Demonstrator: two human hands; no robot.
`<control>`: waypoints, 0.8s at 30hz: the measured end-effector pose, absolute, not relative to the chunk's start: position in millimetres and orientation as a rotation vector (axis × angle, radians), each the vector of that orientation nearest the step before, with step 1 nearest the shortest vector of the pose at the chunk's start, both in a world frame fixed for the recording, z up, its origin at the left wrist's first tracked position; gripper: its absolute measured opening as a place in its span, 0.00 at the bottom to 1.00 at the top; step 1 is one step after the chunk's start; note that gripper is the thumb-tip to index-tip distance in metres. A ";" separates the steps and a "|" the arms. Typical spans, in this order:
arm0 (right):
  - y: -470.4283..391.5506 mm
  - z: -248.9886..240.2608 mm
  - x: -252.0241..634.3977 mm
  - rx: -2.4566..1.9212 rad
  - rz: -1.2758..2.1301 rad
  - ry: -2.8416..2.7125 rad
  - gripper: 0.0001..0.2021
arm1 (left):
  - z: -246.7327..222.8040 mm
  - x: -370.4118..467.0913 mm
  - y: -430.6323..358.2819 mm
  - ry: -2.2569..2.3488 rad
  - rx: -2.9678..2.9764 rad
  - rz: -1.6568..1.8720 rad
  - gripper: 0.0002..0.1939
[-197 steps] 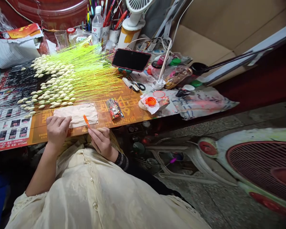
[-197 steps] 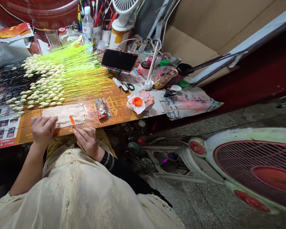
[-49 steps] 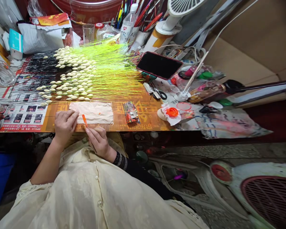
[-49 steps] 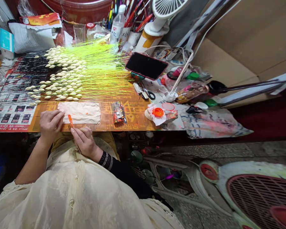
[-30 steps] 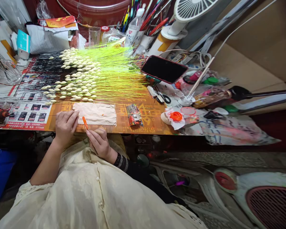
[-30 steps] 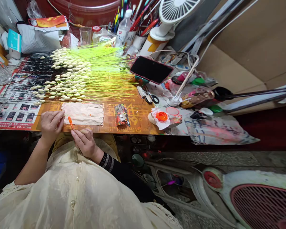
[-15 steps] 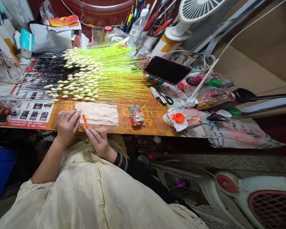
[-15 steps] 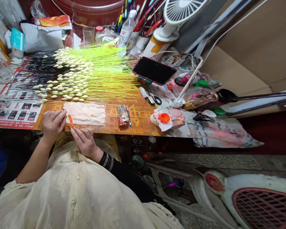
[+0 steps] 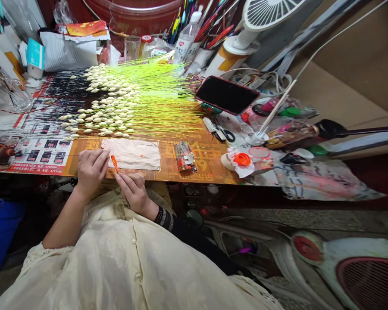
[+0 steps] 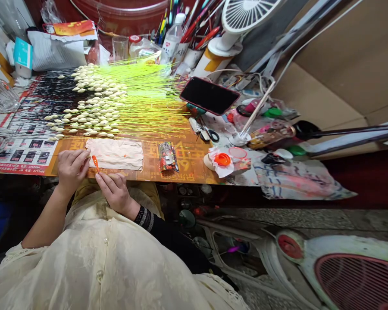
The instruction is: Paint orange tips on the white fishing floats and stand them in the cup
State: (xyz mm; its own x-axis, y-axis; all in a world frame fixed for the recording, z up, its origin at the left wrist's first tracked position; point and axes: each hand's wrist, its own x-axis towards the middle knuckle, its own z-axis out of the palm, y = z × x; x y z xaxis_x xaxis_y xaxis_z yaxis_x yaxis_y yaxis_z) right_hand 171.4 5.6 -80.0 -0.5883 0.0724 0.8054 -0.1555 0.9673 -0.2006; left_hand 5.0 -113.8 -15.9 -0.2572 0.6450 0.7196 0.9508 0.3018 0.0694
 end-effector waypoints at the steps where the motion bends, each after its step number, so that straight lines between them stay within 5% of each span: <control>1: 5.6 -80.8 171.4 0.059 0.312 -2.181 0.26 | -16.0 5.1 -113.9 -1.998 -1.413 -0.682 0.19; 24: 5.4 -88.2 170.8 0.041 0.318 -2.217 0.26 | -19.4 4.0 -114.8 -2.064 -1.407 -0.734 0.18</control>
